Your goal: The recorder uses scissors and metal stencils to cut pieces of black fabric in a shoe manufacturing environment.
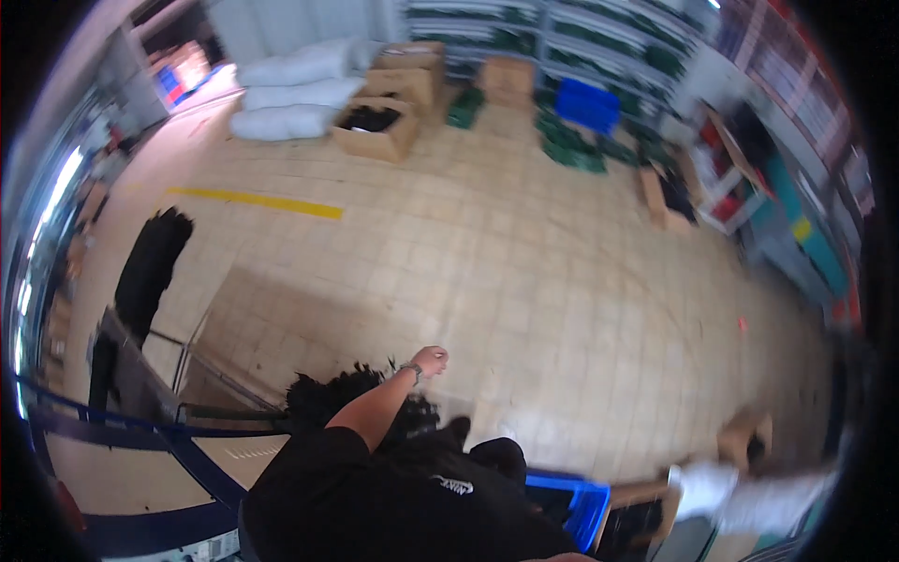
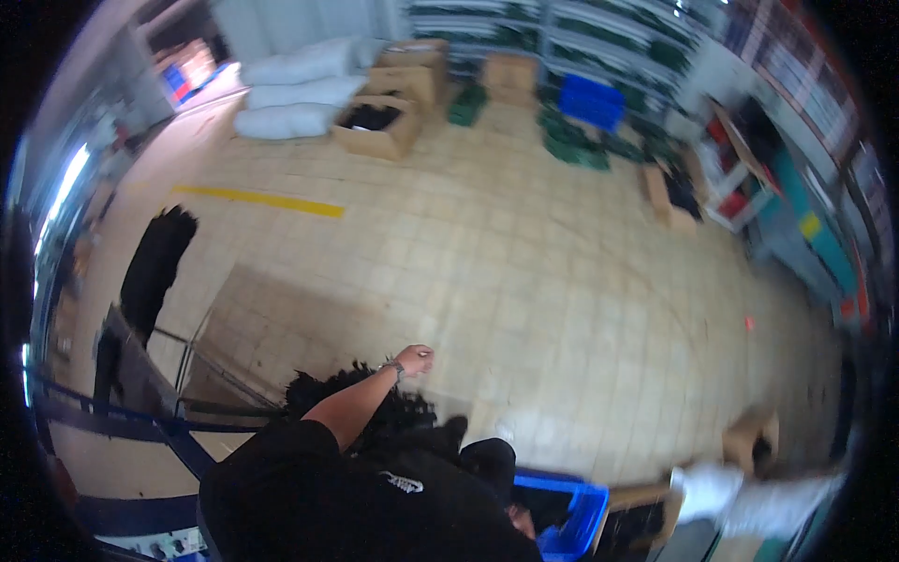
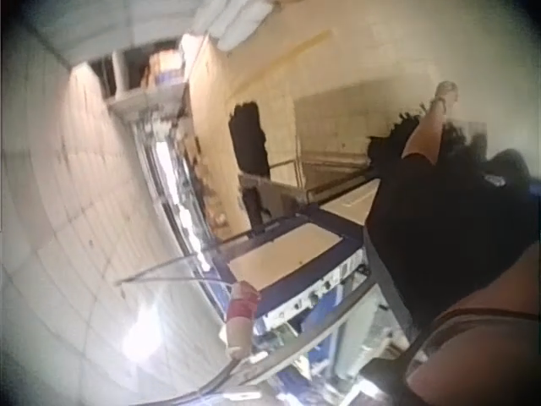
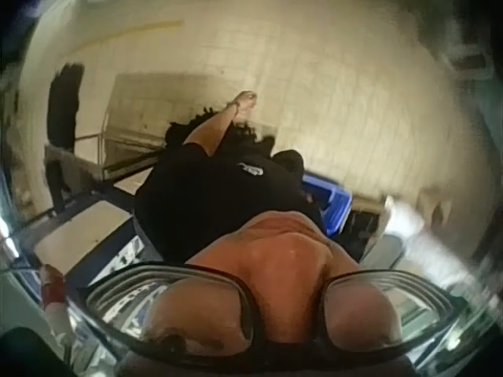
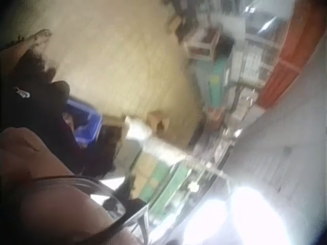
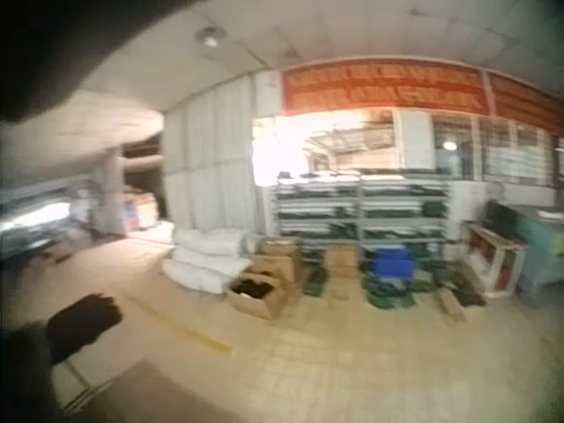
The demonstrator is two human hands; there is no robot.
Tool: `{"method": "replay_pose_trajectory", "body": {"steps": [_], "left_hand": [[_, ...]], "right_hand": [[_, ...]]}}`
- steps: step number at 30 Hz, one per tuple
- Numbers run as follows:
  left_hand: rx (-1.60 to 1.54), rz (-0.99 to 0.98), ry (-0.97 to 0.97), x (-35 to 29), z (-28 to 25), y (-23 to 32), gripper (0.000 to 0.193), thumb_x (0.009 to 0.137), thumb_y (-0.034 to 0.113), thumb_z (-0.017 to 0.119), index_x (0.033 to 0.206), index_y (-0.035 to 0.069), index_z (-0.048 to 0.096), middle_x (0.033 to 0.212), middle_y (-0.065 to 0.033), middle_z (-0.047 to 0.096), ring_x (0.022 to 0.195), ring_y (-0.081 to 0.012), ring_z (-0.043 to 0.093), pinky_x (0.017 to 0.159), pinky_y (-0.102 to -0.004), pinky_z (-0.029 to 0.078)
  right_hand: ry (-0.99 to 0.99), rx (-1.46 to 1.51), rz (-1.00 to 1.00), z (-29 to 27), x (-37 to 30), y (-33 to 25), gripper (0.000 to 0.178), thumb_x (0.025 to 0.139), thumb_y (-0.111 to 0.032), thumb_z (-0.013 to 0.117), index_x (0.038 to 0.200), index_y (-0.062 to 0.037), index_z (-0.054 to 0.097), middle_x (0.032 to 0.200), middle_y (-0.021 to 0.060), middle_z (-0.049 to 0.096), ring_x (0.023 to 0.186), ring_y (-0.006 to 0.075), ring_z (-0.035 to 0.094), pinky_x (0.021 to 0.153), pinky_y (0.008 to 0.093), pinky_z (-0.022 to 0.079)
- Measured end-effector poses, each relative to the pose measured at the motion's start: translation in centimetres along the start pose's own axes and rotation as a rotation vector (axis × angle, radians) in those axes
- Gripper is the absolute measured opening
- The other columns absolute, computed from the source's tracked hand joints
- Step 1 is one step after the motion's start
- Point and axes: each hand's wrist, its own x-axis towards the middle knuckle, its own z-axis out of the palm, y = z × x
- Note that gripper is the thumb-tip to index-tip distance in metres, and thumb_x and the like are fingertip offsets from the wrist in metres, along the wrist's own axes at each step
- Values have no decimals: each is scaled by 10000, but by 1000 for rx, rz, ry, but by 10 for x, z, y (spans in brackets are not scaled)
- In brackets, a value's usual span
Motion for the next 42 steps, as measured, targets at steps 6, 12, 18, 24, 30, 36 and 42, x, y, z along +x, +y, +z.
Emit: {"method": "replay_pose_trajectory", "body": {"steps": [6,12,18,24,30,36,42], "left_hand": [[-92,378,416,46,-159,91,291,947,290,624,1130,64,645,884,-80,718,721,-139,678,671,-309,557],[-144,77,697,75,-212,16,364,918,325,628,1200,97,655,918,-101,734,734,-176,692,692,-344,560],[-1725,280,965,-89,-211,-102,299,979,328,600,1212,140,603,913,-50,679,730,-177,677,571,-321,517],[-1641,-417,1947,-239,-240,-139,230,1008,302,544,1184,167,606,906,-12,710,771,-146,681,629,-351,529],[-1571,-274,2340,-308,-322,-207,204,1027,207,512,1193,143,611,812,-1,695,758,-136,694,644,-314,546],[-1628,56,2453,-371,-472,-251,236,1010,267,573,1171,101,621,725,6,641,793,-162,711,659,-316,550],[-1543,274,2660,-492,-574,-350,340,983,349,611,1201,92,566,1002,-76,655,900,-208,681,752,-380,557]], "right_hand": [[-114,417,-220,-274,331,90,194,869,-332,596,907,-150,651,878,63,680,810,270,652,672,474,519],[-484,642,-67,-455,695,130,185,883,-324,572,880,-147,625,873,52,670,773,245,636,607,440,512],[-600,784,374,-528,961,102,185,898,-316,547,854,-144,599,867,41,660,737,220,620,543,406,505],[-124,416,-15,-516,1306,-124,183,979,-277,549,881,-123,561,719,4,565,581,140,530,452,318,428],[-539,191,-235,-376,1341,-338,93,933,-225,557,1001,-163,565,818,-18,568,661,126,553,518,275,430],[-1149,223,-50,-285,1404,-447,111,918,-193,603,1002,-123,628,823,3,607,702,167,598,527,330,484],[-1082,68,-116,-177,1480,-627,85,935,-195,604,961,-116,615,783,2,586,659,153,567,506,317,456]]}}
